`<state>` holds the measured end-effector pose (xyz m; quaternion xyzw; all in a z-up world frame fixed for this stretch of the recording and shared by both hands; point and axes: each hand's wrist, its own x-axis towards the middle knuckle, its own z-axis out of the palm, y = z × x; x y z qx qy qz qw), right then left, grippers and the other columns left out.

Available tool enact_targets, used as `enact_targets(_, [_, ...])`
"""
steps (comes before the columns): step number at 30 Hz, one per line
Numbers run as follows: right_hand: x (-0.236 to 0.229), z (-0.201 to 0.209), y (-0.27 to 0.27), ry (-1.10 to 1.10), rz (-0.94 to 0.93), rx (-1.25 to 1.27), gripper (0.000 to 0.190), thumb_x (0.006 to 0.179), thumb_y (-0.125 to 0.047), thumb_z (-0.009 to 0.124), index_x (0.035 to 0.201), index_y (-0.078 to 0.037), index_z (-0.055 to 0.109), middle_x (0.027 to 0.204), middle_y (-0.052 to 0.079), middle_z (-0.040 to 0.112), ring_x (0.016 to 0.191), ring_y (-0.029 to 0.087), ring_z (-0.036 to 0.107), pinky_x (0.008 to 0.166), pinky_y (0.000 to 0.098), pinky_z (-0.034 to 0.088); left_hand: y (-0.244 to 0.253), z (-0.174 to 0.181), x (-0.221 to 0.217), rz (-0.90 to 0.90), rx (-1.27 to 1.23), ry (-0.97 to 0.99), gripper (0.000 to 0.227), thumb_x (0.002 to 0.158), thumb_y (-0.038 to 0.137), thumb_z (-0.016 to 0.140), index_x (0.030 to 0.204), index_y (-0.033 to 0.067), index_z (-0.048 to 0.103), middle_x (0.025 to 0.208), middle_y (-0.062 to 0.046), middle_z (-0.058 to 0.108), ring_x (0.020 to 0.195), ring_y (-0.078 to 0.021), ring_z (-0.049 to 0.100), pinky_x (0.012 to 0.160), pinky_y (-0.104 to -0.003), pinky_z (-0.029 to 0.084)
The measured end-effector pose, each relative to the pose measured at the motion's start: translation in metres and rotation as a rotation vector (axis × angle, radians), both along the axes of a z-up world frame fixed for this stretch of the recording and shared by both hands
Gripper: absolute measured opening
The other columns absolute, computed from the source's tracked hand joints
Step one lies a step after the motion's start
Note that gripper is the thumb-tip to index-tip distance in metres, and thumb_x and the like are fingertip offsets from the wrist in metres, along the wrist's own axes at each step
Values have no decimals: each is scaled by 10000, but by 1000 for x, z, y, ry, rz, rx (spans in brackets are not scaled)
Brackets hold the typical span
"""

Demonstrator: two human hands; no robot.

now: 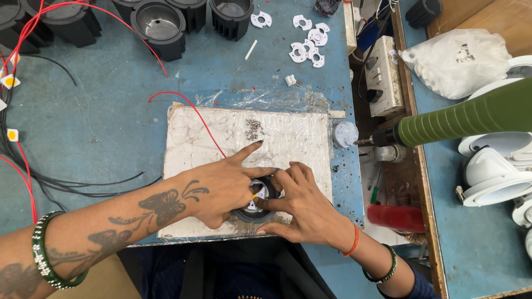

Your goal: The person assembles LED light fixtures by placing LED modules into black housings, securing them with white plastic clips, and fastening screws using a green power drill. The person repeats this process for multiple units on a cluttered workbench.

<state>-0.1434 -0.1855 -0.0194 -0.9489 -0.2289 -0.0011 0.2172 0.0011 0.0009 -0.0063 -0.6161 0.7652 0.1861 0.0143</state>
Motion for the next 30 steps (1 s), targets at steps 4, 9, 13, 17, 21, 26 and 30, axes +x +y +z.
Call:
enact_targets(4, [-1,-1,0,-1,-2,-2,406,773,-489,784,1023,-171,827,975,123,447,972,342,435,1025,557,360,2,-12,0,-5,-79,-17,152,640,98,758,792,88,759,963,-46,752,1422,-252,413,1272,-664,59])
enact_targets(9, [5,2,2,21,-16,50,399,647,-189,851,1045,-182,818,987,109,473,1040,320,491,1000,476,395,10,-24,-1,67,-186,72,259,652,123,771,909,97,794,1090,-63,751,1474,-277,360,1210,-657,103])
enact_targets(13, [18,12,-11,64,77,8,361,688,-193,828,1048,-193,819,1004,90,520,1032,326,494,993,480,395,17,-29,-20,218,-183,57,196,667,162,764,850,113,818,1233,-65,724,1514,-313,325,1200,-626,131])
enact_targets(17, [20,18,-9,5,141,-60,332,668,-182,806,999,-177,818,1019,102,542,1034,332,499,1088,536,356,23,-32,-26,225,-333,41,166,704,141,711,832,128,816,1129,-69,744,1444,-283,379,1204,-634,149])
enact_targets(21, [16,19,-2,9,132,-112,275,686,-192,803,958,-157,813,991,83,548,1025,299,522,1162,597,288,25,-33,-18,148,-385,47,185,713,148,691,851,139,814,1082,-50,755,1438,-265,403,1233,-625,147])
enact_targets(26, [13,15,-2,14,121,-90,254,720,-173,792,973,-167,819,1002,80,543,990,304,509,1174,594,289,22,-29,-10,58,-359,3,183,715,133,694,853,152,811,1068,-39,757,1439,-253,404,1243,-600,159])
enact_targets(30, [13,13,-2,18,138,-95,244,732,-164,791,974,-157,817,997,78,531,1000,301,504,1177,586,299,21,-30,-9,45,-313,13,198,703,114,699,863,158,808,1120,-36,753,1439,-247,392,1243,-560,157])
